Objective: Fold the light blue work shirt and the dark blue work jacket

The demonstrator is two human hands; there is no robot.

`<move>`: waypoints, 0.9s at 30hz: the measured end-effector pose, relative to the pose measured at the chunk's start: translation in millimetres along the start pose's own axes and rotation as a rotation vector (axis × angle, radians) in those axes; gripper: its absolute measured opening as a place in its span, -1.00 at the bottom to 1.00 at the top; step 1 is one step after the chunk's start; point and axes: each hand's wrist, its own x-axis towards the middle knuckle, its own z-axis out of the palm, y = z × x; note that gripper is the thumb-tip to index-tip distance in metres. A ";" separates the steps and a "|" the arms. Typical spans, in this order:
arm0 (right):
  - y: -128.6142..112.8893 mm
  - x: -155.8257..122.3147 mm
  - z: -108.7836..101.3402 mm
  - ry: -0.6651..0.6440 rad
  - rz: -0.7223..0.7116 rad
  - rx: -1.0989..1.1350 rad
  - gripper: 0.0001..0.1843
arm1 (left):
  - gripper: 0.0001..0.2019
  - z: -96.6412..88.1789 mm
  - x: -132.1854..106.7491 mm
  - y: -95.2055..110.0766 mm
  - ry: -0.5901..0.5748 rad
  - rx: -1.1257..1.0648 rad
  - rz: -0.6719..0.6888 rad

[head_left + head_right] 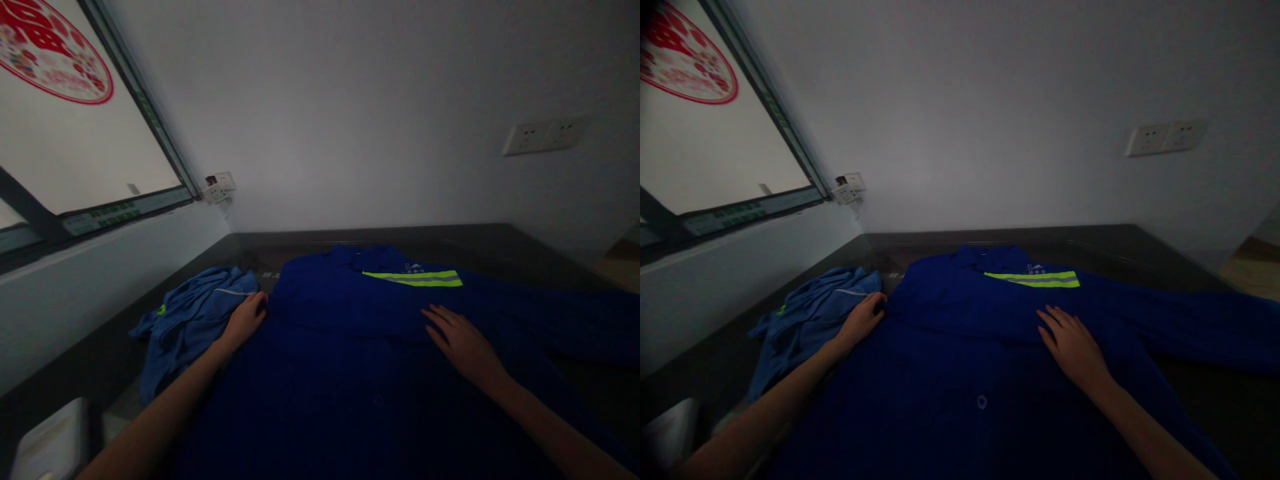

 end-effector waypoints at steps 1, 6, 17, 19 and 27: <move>-0.5 -0.1 -0.5 0.001 0.009 -0.001 -0.47 | -0.77 0.9 -1.1 -0.6 0.011 0.012 -0.019; -3.3 -0.5 -4.8 -0.021 0.039 -0.009 -0.49 | -0.77 -3.2 8.5 -20.8 -0.088 -0.086 -0.122; -7.3 -0.1 -9.1 -0.017 0.055 0.032 -0.51 | -0.60 -8.9 75.9 22.2 -0.150 0.052 0.028; -8.0 -0.4 -10.8 -0.024 0.057 0.036 -0.51 | -0.57 19.5 79.6 39.4 -0.148 0.118 0.094; -13.9 -1.4 -21.2 -0.108 0.101 0.042 -0.50 | -0.44 70.0 64.4 29.5 -0.140 0.270 0.027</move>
